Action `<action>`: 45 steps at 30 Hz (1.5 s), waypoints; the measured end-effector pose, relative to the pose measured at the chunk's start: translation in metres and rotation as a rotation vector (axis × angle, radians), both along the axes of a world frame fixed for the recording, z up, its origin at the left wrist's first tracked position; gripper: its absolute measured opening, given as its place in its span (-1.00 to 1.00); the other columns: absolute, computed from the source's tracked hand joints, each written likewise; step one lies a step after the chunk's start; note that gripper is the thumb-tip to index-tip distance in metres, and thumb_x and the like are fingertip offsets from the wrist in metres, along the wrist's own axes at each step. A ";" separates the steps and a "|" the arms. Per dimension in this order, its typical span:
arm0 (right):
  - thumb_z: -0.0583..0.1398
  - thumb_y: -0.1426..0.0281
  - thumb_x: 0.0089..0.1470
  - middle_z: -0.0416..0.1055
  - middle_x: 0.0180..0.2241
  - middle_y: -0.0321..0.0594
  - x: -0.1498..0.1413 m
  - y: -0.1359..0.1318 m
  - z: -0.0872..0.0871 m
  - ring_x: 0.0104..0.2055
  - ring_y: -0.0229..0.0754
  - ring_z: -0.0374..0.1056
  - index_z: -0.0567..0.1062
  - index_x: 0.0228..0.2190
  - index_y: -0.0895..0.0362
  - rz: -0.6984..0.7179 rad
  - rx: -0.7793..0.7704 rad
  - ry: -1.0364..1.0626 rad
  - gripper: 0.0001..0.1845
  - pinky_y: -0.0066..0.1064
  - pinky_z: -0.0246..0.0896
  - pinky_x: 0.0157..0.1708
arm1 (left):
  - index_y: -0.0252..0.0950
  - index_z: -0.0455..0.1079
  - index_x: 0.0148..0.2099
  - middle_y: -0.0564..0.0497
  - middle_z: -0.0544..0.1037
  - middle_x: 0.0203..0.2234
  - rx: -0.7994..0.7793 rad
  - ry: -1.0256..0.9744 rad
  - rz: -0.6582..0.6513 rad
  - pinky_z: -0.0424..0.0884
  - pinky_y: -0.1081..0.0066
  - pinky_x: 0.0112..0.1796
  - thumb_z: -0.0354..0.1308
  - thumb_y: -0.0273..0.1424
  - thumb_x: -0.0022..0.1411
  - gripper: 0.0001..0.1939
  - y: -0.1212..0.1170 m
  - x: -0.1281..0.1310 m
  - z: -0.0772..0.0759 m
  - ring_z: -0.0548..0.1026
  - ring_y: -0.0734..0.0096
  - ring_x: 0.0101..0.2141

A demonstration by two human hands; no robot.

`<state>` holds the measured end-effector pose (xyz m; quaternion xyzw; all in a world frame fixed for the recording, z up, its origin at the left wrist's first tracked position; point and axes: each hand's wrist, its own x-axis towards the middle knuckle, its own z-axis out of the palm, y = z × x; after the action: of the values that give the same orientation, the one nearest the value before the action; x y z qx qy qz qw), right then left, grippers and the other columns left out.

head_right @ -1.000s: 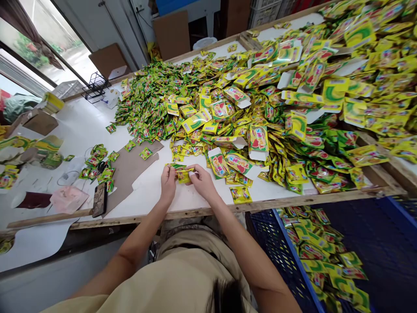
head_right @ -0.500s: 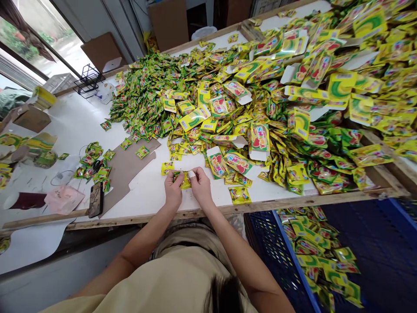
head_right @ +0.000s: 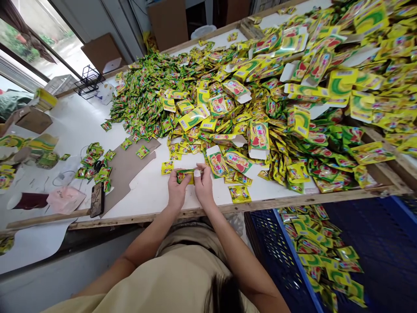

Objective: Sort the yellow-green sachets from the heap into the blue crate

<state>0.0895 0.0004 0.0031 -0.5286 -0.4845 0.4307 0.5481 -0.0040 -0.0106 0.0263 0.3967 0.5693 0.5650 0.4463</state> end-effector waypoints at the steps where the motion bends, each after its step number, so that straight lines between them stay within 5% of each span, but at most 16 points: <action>1: 0.05 0.19 0.16 0.34 -0.24 -0.19 0.006 -0.001 0.002 -0.25 -0.17 0.29 0.32 -0.13 0.09 0.098 0.002 0.005 -0.70 -0.35 0.22 -0.30 | -0.28 0.31 -0.23 0.05 0.46 -0.37 -0.002 0.080 -0.051 0.35 0.41 -0.22 0.23 -0.38 0.05 -0.77 0.001 -0.004 0.003 0.42 0.45 -0.33; 4: 0.15 0.20 0.09 0.39 -0.35 -0.24 0.022 -0.002 0.008 -0.33 -0.19 0.29 0.42 -0.26 0.10 0.316 0.000 -0.090 -0.75 -0.38 0.20 -0.36 | -0.28 0.32 -0.25 0.04 0.44 -0.38 -0.013 0.352 -0.198 0.33 0.37 -0.22 0.20 -0.48 0.01 -0.79 0.002 -0.012 0.011 0.40 0.41 -0.32; 6: 0.15 0.20 0.08 0.34 -0.49 -0.29 0.029 -0.003 0.011 -0.45 -0.23 0.22 0.42 -0.43 0.10 0.311 -0.007 -0.172 -0.78 -0.40 0.14 -0.44 | -0.27 0.32 -0.22 0.02 0.45 -0.34 -0.018 0.422 -0.235 0.33 0.34 -0.19 0.23 -0.50 -0.04 -0.72 0.000 -0.013 0.014 0.40 0.38 -0.28; 11: 0.11 0.14 0.09 0.14 -0.62 -0.39 0.028 -0.010 0.006 -0.59 -0.28 0.09 0.27 -0.53 0.07 0.129 -0.125 0.008 -0.69 -0.43 0.06 -0.57 | -0.31 0.30 -0.22 0.00 0.49 -0.31 -0.156 -0.022 -0.240 0.41 0.35 -0.25 0.38 -0.34 -0.17 -0.55 -0.006 -0.005 0.009 0.46 0.44 -0.34; 14: 0.07 0.13 0.11 0.14 -0.59 -0.39 0.032 -0.012 0.001 -0.57 -0.27 0.12 0.23 -0.52 0.07 0.182 -0.185 0.102 -0.69 -0.42 0.11 -0.56 | -0.34 0.31 -0.36 0.05 0.49 -0.45 -0.212 -0.188 -0.215 0.41 0.39 -0.30 0.41 -0.29 -0.23 -0.58 -0.006 -0.009 0.007 0.44 0.50 -0.43; 17: 0.17 0.21 0.02 0.35 -0.32 -0.23 0.045 -0.011 0.007 -0.32 -0.18 0.30 0.33 -0.29 0.09 0.314 -0.059 -0.067 -0.75 -0.35 0.24 -0.35 | -0.34 0.30 -0.47 0.12 0.44 -0.58 -0.221 -0.066 -0.269 0.35 0.46 -0.43 0.43 -0.32 -0.28 -0.61 -0.004 -0.018 0.009 0.37 0.56 -0.54; 20: 0.27 0.41 -0.16 0.32 -0.01 -0.07 0.060 -0.009 0.021 -0.02 -0.05 0.27 0.28 -0.02 0.07 0.500 0.093 -0.361 -0.40 -0.26 0.21 -0.12 | -0.34 0.31 -0.51 0.16 0.36 -0.67 -0.209 0.133 -0.479 0.22 0.51 -0.53 0.39 -0.37 -0.22 -0.70 -0.004 -0.019 0.012 0.28 0.59 -0.61; 24: 0.13 0.57 -0.13 0.46 -0.34 -0.18 0.073 -0.010 0.029 -0.29 -0.12 0.35 0.42 -0.23 0.11 0.669 0.009 -0.645 -0.66 -0.37 0.18 -0.32 | -0.32 0.35 -0.48 0.11 0.39 -0.61 -0.143 0.243 -0.661 0.22 0.51 -0.50 0.29 -0.38 -0.07 -0.83 0.000 -0.010 0.014 0.30 0.57 -0.57; 28: 0.13 0.46 -0.04 0.45 -0.44 -0.22 0.090 -0.013 0.015 -0.47 -0.18 0.30 0.45 -0.33 0.12 0.395 -0.070 -0.609 -0.82 -0.39 0.14 -0.42 | -0.28 0.35 -0.25 0.01 0.46 -0.42 -0.139 0.269 -0.442 0.30 0.46 -0.41 0.25 -0.20 0.04 -0.70 0.023 0.007 0.008 0.38 0.49 -0.47; 31: 0.17 0.25 -0.01 0.45 -0.46 -0.24 0.107 -0.017 0.009 -0.55 -0.21 0.24 0.45 -0.32 0.12 0.155 -0.107 -0.479 -0.77 -0.39 0.13 -0.50 | -0.29 0.25 -0.11 -0.04 0.44 -0.37 -0.179 0.304 -0.271 0.33 0.37 -0.35 0.25 -0.10 0.02 -0.52 0.047 0.035 -0.005 0.42 0.39 -0.41; 35: 0.20 0.16 -0.02 0.38 -0.52 -0.31 0.124 -0.019 0.016 -0.60 -0.27 0.15 0.43 -0.32 0.11 -0.100 -0.110 -0.457 -0.71 -0.41 0.10 -0.55 | -0.34 0.16 0.03 -0.29 0.36 -0.09 -0.089 0.467 -0.169 0.26 0.14 -0.03 0.41 -0.13 -0.22 -0.19 0.065 0.081 -0.019 0.34 -0.03 0.00; 39: 0.21 0.17 -0.02 0.40 -0.43 -0.27 0.137 -0.019 0.022 -0.53 -0.26 0.20 0.41 -0.28 0.12 -0.210 -0.090 -0.424 -0.68 -0.40 0.16 -0.50 | -0.35 0.04 0.16 -0.38 0.26 0.04 -0.062 0.667 -0.228 0.21 0.06 0.01 0.40 -0.23 -0.18 -0.08 0.061 0.089 -0.017 0.25 -0.14 0.09; 45: 0.22 0.17 0.00 0.40 -0.29 -0.16 0.124 -0.011 0.035 -0.36 -0.15 0.32 0.37 -0.24 0.11 -0.219 0.010 -0.266 -0.66 -0.33 0.24 -0.38 | -0.20 0.05 0.20 -0.14 0.37 -0.08 0.062 1.000 -0.454 0.21 0.10 -0.01 0.32 -0.31 -0.05 -0.20 0.025 0.033 -0.005 0.33 0.02 -0.01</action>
<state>0.2135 -0.0104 0.0383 -0.6280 -0.4943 0.2921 0.5253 0.0294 0.0140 0.0216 0.7426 0.5953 0.2138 0.2203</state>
